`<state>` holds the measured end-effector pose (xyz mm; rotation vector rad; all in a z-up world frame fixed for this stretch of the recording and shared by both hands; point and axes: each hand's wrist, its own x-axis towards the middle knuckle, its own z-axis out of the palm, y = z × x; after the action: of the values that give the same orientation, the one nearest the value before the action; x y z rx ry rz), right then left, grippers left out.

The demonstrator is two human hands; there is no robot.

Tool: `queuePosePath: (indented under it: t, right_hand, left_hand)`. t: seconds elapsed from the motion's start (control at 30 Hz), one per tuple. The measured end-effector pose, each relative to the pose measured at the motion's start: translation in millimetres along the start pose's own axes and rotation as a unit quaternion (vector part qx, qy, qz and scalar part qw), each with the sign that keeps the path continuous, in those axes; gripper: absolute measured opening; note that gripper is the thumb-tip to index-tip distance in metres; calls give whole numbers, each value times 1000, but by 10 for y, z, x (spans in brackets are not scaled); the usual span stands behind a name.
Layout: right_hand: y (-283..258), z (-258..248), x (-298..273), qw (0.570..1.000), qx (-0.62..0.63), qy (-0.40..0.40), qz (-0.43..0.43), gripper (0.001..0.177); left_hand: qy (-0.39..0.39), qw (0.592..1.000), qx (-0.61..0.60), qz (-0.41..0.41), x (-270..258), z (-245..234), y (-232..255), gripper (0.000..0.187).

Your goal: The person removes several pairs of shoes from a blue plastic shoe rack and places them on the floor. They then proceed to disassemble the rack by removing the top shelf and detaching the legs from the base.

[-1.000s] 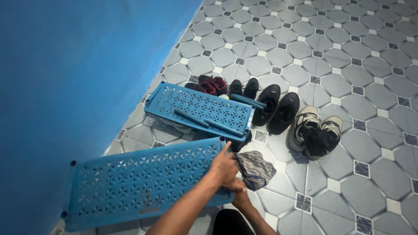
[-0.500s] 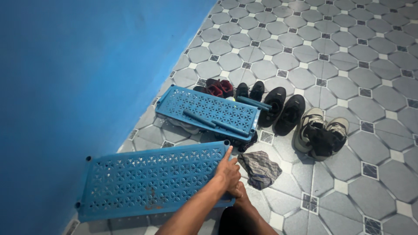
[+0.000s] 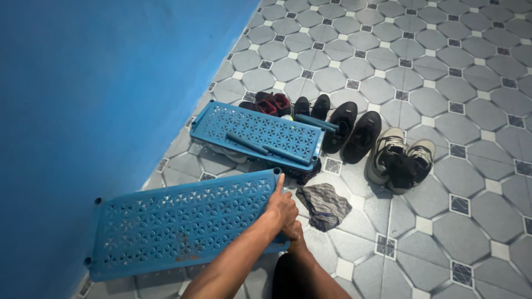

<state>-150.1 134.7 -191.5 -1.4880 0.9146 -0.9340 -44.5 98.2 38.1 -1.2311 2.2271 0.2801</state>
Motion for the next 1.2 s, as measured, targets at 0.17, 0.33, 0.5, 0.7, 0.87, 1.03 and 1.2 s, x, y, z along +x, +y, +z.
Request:
queuePosePath:
  t: [0.17,0.33,0.5,0.7,0.87,1.03,1.2]
  right_hand:
    - [-475,181,1,830,504,82,226,38]
    - [-586,140,-189,996,36,78,0,29]
    - [-365,149,-349,988,14,131,86,33]
    - [-154,117,-311,992,-85,77,43,35]
    - [-32,62,-154,984,-149,85,52,37]
    - [111,-137,-82,982,-181,54,18,39]
    - [211,-118,-123,987,-118,103,25,40]
  left_hand:
    - [21,996,-76,-32,60,81,-55,95]
    - [135,981,-138,-10,160,396,-104,82]
    - [291,953,6,78,20,508,-35,96]
    - [192,976,27,101,-440,311,92,116]
    - [130,984,86,87,-393,101,122,114]
    - [125,987,45,92,-283,110,123,111]
    - [147,985,12,89,-204,199,166,112]
